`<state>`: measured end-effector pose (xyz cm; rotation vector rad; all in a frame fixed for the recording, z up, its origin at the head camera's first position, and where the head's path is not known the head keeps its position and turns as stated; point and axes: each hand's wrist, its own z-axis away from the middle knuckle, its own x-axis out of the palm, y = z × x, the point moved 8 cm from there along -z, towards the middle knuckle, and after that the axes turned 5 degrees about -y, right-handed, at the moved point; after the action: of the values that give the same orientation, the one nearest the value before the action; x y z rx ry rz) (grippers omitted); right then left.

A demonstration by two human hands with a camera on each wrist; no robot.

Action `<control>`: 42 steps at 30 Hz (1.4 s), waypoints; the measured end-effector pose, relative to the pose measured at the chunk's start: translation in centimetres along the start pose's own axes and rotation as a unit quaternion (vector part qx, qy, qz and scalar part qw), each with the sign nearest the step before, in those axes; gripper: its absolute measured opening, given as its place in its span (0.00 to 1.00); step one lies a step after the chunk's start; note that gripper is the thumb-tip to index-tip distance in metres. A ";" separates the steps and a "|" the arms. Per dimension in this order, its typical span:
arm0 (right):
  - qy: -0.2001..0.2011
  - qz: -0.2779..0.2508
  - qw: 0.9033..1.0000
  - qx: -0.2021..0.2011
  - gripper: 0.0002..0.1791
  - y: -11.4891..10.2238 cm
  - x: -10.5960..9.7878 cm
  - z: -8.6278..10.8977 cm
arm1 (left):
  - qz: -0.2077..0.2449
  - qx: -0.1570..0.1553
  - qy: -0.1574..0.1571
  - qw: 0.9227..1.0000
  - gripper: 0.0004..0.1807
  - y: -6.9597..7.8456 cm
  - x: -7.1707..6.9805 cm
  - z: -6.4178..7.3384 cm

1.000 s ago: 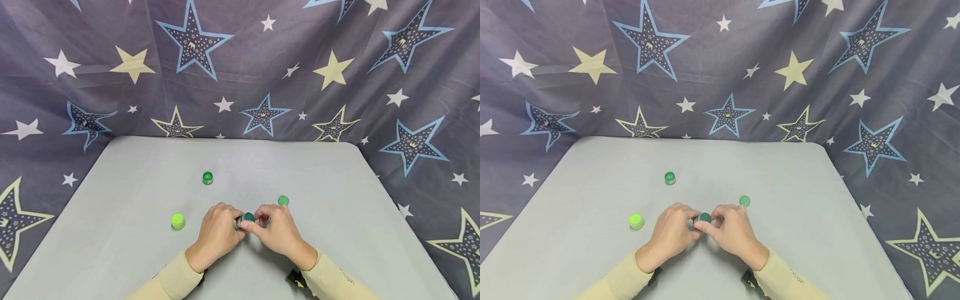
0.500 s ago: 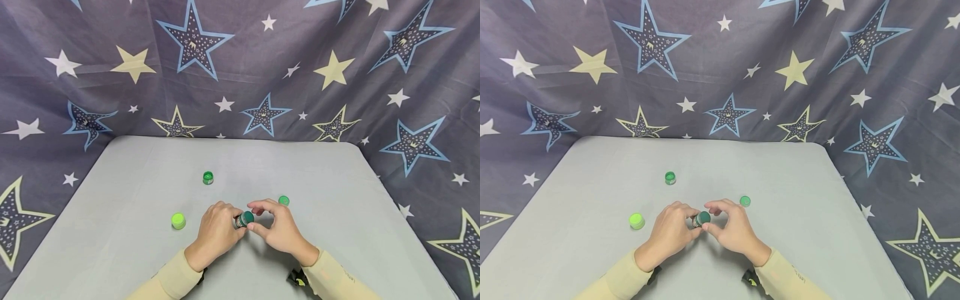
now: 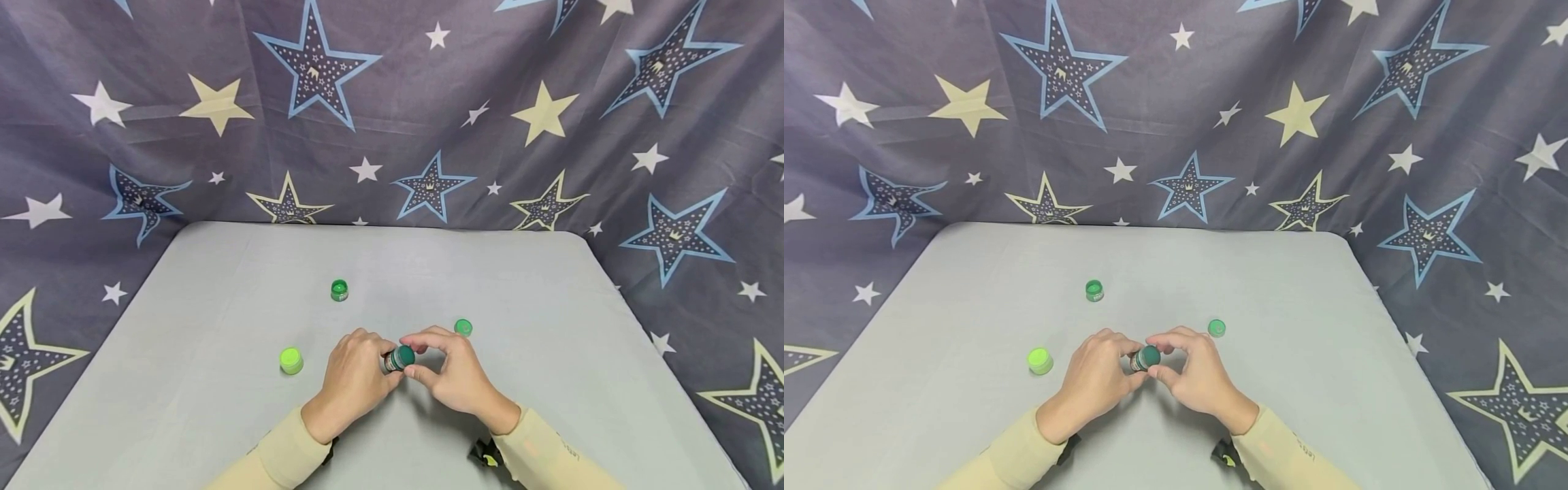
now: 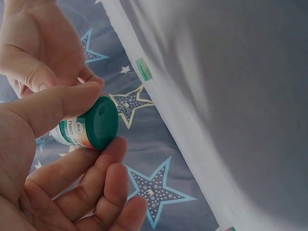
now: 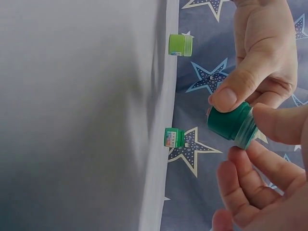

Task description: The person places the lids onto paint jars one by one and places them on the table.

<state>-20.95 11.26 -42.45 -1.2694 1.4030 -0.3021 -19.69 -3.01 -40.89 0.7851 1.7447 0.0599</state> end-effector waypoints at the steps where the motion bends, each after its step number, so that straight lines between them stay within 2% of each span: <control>1: 0.001 0.001 1.000 -0.001 0.20 0.0 0.0 0.0 | 0.000 0.000 0.000 1.000 0.14 0.0 0.0 0.0; 19: 0.015 0.025 0.999 0.031 0.12 0.7 0.0 -0.1 | 0.003 -0.007 -0.004 1.000 0.14 -0.2 0.2 -0.1; 34: 0.038 0.060 0.997 0.039 0.15 0.5 -0.2 -0.1 | 0.003 -0.005 -0.010 1.000 0.13 0.0 0.3 0.0; 42: 0.037 0.064 0.997 0.038 0.15 0.5 -0.1 0.0 | 0.003 -0.006 -0.009 1.000 0.13 0.0 0.2 0.0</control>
<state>-21.27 11.53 -42.76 -1.1115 1.5144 -0.3141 -19.67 -2.89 -41.08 0.7803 1.7230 0.0675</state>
